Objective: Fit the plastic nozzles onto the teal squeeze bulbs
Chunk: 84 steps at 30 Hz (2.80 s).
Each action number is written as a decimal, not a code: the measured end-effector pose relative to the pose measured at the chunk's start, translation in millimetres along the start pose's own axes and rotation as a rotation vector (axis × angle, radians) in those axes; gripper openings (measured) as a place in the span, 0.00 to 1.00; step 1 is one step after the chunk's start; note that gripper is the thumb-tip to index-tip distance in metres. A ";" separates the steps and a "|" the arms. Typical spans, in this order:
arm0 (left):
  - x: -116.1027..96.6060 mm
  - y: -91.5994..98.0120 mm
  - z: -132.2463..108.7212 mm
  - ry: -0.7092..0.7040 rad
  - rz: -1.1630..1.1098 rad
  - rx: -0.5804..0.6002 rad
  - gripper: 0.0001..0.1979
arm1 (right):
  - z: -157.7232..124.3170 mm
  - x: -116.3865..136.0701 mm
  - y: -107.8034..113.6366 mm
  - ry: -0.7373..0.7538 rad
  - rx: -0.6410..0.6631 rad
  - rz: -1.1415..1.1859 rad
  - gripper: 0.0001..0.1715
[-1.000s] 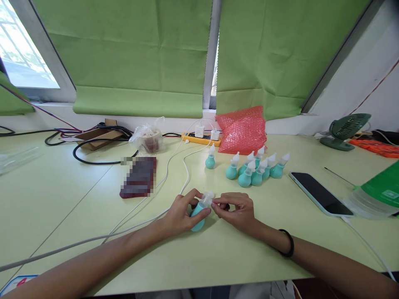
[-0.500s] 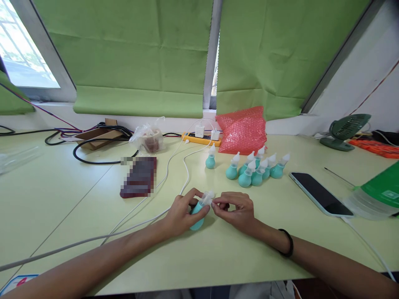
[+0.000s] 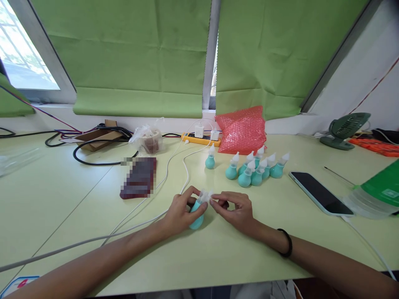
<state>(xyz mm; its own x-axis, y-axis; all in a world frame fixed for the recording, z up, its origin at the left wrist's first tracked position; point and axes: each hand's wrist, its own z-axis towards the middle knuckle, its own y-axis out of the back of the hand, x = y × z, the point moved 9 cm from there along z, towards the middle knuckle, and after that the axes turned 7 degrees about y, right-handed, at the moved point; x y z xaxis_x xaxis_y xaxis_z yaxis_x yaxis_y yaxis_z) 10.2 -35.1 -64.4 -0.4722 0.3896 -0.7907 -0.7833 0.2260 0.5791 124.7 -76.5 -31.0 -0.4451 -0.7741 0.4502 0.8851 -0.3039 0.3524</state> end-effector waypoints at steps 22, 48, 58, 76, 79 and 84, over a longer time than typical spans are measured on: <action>8.5 6.4 1.7 0.078 0.025 -0.094 0.10 | 1.5 0.9 -2.3 -0.029 0.040 -0.016 0.04; -12.9 -2.4 -3.8 -0.076 0.148 -0.002 0.08 | 13.4 -40.6 13.3 -0.160 0.148 -0.125 0.07; -29.0 -23.5 -19.8 -0.278 0.234 0.192 0.08 | -10.9 -3.4 -33.9 -0.105 0.469 0.059 0.20; -35.2 -22.4 -21.0 -0.316 0.140 0.203 0.08 | -23.1 -24.5 -47.4 -0.529 0.469 0.483 0.23; -38.5 -22.8 -23.4 -0.392 0.142 0.204 0.09 | -29.1 -32.4 -51.6 -0.671 0.450 0.612 0.22; -51.0 -21.0 -32.0 -0.558 0.106 0.244 0.09 | -25.6 -57.3 -32.3 -0.835 0.168 0.684 0.21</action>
<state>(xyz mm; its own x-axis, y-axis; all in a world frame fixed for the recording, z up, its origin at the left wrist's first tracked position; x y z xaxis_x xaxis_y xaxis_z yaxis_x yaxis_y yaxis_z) 37.8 -88.3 -42.6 -0.2086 0.8144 -0.5416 -0.5971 0.3325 0.7300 125.1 -36.6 -89.3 0.1261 -0.1101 0.9859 0.9787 0.1763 -0.1055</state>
